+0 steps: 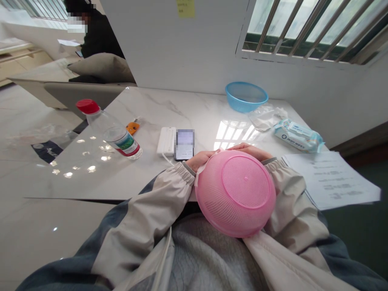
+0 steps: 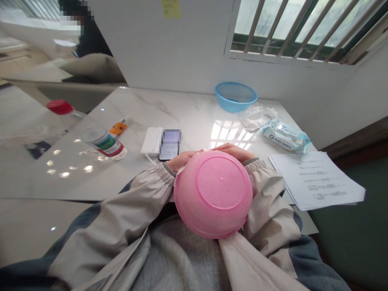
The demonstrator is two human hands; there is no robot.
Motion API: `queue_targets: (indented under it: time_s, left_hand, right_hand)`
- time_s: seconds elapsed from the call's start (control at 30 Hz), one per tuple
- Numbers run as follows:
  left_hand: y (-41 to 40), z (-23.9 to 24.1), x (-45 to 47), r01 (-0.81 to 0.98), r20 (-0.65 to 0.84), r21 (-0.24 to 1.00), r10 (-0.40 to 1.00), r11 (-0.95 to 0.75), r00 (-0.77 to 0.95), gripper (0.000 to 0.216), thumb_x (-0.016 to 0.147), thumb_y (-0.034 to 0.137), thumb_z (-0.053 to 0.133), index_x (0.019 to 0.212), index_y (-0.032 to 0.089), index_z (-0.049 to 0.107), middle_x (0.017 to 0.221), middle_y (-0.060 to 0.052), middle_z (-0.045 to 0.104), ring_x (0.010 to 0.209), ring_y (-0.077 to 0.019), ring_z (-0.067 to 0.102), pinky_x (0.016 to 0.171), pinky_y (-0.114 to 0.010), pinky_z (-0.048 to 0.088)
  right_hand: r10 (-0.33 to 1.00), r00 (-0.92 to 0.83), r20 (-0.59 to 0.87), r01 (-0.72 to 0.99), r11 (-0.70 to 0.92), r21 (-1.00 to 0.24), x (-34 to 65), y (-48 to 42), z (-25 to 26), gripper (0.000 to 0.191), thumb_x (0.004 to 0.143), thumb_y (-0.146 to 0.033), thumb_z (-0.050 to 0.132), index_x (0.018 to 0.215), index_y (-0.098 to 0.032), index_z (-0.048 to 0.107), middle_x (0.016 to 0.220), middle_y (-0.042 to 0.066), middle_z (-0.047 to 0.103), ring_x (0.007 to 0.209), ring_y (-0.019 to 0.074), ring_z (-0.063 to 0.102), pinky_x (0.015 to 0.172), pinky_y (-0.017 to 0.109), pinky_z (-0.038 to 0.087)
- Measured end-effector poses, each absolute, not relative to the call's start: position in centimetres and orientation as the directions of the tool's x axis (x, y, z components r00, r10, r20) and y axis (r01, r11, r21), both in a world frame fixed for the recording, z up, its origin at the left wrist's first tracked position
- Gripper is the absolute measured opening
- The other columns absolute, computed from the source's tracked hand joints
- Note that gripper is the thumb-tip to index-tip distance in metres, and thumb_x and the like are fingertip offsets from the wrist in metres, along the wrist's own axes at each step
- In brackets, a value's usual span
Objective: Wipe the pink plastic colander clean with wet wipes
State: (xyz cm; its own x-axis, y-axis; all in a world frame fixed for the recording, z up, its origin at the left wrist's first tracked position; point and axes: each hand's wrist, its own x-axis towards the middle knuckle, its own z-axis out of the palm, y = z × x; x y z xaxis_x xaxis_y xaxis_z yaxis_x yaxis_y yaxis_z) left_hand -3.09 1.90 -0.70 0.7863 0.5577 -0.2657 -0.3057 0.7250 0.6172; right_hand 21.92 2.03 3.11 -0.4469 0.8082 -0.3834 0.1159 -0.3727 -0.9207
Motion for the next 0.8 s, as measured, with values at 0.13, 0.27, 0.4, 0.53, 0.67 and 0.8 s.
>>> queue_targets:
  time_s: [0.13,0.27,0.4,0.53,0.67,0.8]
  left_hand:
    - [2.1,-0.5,-3.3,-0.312,-0.217,0.606,0.529,0.732,0.82,0.027,0.108,0.029,0.056,0.118,0.012,0.074,0.096,-0.013,0.079,0.081,-0.0188,0.076,0.082,-0.03,0.061]
    - [1.7,0.3,-3.2,-0.378,-0.193,0.615,0.596,0.693,0.78,0.032,0.108,0.03,0.055,0.13,0.015,0.072,0.104,-0.012,0.08,0.085,-0.0197,0.077,0.083,-0.031,0.061]
    - [1.5,0.9,-3.1,-0.485,-0.174,0.59,0.688,0.646,0.705,0.039,0.109,0.037,0.054,0.13,0.011,0.073,0.11,-0.014,0.081,0.095,-0.0227,0.078,0.091,-0.034,0.061]
    - [2.0,0.7,-2.9,-0.646,-0.176,0.526,0.814,0.553,0.554,0.046,0.107,0.051,0.055,0.126,0.014,0.075,0.113,-0.013,0.081,0.111,-0.0269,0.077,0.106,-0.04,0.057]
    - [2.3,0.4,-2.3,-0.761,-0.153,0.502,0.908,0.411,0.389,0.044,0.108,0.052,0.055,0.129,0.019,0.074,0.12,-0.01,0.081,0.127,-0.0275,0.071,0.116,-0.042,0.051]
    - [1.8,0.6,-1.8,-0.76,-0.078,0.513,0.903,0.399,0.422,0.042,0.107,0.051,0.057,0.127,0.018,0.075,0.126,-0.01,0.079,0.136,-0.0281,0.066,0.12,-0.042,0.047]
  right_hand:
    - [0.83,-0.458,-0.318,0.07,-0.322,-0.944,22.5,1.9,4.2,0.048,0.079,-0.039,0.09,0.124,-0.022,0.081,0.109,0.008,0.083,0.088,0.0174,0.077,0.077,0.026,0.062]
    - [0.869,-0.379,-0.317,-0.045,-0.359,-0.932,23.6,1.6,5.2,0.074,0.082,-0.049,0.085,0.147,-0.02,0.066,0.086,0.006,0.081,0.066,0.0165,0.07,0.06,0.027,0.056]
    - [0.939,-0.2,-0.28,-0.176,-0.316,-0.932,24.8,1.7,5.7,0.069,0.082,-0.049,0.08,0.146,-0.026,0.066,0.106,0.011,0.082,0.087,0.0252,0.076,0.076,0.038,0.061]
    - [0.995,0.017,-0.101,-0.351,-0.088,-0.932,25.8,2.7,4.9,0.046,0.091,-0.034,0.064,0.136,-0.025,0.071,0.104,0.007,0.082,0.095,0.0235,0.075,0.086,0.038,0.059]
    - [0.985,0.172,-0.009,-0.405,0.063,-0.912,26.1,3.7,3.9,0.022,0.091,-0.029,0.061,0.101,-0.02,0.078,0.105,0.011,0.081,0.112,0.0275,0.071,0.097,0.042,0.056]
    - [0.976,0.209,0.055,-0.43,0.143,-0.891,25.9,3.8,3.8,0.023,0.095,-0.04,0.062,0.099,-0.023,0.077,0.118,0.01,0.08,0.121,0.0278,0.068,0.104,0.046,0.054]
